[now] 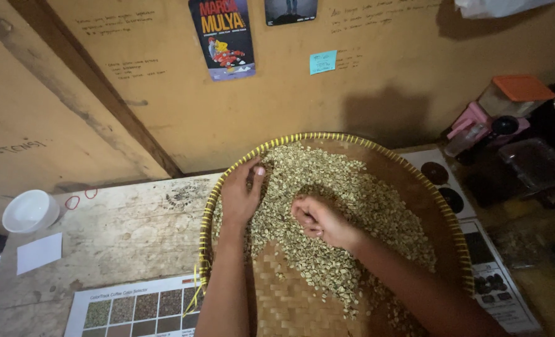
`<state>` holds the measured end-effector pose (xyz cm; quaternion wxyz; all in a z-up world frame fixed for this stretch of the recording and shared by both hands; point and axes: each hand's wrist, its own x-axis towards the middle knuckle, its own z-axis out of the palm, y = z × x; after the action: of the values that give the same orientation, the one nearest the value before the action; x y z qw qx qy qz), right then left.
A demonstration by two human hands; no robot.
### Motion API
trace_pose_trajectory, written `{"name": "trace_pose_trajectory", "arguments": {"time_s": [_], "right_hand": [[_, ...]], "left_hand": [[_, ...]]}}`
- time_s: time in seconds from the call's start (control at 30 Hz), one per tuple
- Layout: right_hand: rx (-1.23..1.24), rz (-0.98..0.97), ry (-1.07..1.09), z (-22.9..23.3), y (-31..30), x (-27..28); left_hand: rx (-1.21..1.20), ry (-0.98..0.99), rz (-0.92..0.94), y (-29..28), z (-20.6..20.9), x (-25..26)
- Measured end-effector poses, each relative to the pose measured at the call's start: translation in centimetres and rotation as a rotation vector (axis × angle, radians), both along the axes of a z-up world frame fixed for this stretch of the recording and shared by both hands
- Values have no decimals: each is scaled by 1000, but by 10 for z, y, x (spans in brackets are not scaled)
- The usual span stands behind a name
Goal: Sorting green coffee beans by hand in a woven tray to remove defects
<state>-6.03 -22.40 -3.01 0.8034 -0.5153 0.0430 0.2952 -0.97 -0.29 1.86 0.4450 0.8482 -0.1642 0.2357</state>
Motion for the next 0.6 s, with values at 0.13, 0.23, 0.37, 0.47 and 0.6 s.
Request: {"name": "trace_pose_trajectory", "arguments": {"time_s": [0.13,0.23,0.37,0.47,0.6], "right_hand": [[-645,61,-627,44,2,-18],[-1008,220,-984,44,11,-20],[-1086,330,-1121,70,19,-28],[-1178,345,-1150,56,15,-29],[-1128,262,-1172,50,19,-25]], "left_hand": [[21,-30,18,0,-18,9],[31,-51,27,0,-18,8],[22,-55,12,1,-15,7],[20,-51,5,2,-12,6],[20,-65,5,1,-10,4]]}}
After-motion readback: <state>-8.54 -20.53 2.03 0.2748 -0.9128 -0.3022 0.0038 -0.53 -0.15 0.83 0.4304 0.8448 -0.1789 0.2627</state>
